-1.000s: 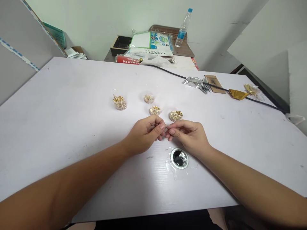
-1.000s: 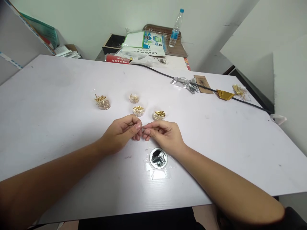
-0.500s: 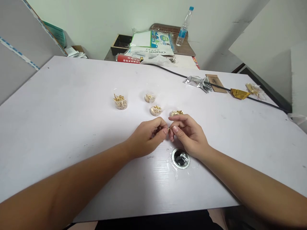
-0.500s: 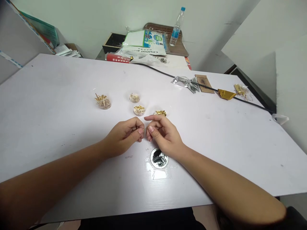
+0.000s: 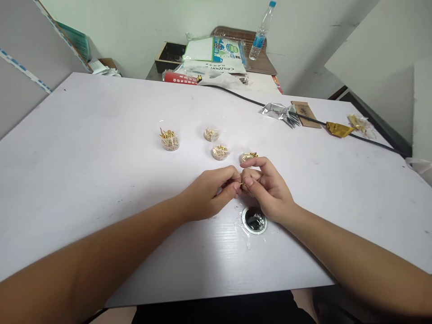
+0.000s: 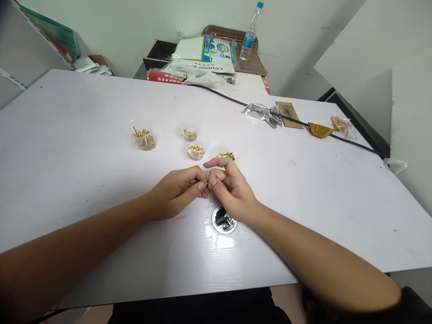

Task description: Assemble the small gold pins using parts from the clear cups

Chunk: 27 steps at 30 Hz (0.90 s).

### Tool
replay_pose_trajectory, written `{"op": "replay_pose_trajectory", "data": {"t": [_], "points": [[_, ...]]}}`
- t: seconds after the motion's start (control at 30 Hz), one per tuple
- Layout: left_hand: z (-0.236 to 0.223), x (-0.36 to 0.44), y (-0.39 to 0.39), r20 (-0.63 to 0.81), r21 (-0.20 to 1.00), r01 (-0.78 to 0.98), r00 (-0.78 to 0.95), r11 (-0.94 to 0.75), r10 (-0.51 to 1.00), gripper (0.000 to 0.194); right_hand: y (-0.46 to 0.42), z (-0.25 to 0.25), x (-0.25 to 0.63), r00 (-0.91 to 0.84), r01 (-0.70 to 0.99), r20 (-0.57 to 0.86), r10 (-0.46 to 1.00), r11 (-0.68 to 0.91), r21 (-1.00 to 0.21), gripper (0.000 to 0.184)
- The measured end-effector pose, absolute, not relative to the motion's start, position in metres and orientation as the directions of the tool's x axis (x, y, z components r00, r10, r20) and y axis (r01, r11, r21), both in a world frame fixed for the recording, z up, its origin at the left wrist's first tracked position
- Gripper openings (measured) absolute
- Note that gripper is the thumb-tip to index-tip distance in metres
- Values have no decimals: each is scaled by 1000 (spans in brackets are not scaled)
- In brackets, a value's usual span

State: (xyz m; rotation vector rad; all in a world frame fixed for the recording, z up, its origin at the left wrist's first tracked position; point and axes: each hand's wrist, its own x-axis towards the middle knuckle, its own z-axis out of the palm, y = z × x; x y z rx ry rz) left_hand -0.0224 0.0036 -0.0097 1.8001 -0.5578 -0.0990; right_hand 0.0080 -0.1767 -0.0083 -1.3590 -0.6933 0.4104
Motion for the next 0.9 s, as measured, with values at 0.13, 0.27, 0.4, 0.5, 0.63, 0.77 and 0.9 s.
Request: {"op": "replay_pose_trajectory", "data": {"t": [0.13, 0.27, 0.4, 0.5, 0.63, 0.77, 0.9], "points": [[-11, -22, 5, 206, 938, -300, 885, -173, -417, 11, -179, -9, 9, 721, 87, 191, 666, 187, -979, 19], [-11, -21, 5, 210, 945, -291, 886, -146, -413, 11, -179, -9, 10, 722, 57, 185, 666, 209, -976, 21], [-11, -21, 5, 215, 955, -279, 882, -99, -420, 12, -178, -8, 11, 732, 23, 154, 664, 201, -979, 24], [-10, -22, 6, 199, 960, -262, 887, -99, -417, 12, -179, -7, 11, 732, 15, 134, 668, 181, -983, 26], [-10, -21, 6, 190, 970, -237, 887, -61, -420, 11, -180, -8, 12, 721, 11, 145, 677, 197, -980, 26], [-11, -20, 6, 176, 969, -232, 890, -84, -420, 11, -183, -9, 14, 707, -22, 116, 697, 186, -982, 26], [-13, -20, 6, 181, 961, -250, 893, -120, -411, 12, -184, -10, 18, 692, -19, 96, 715, 151, -988, 23]]}}
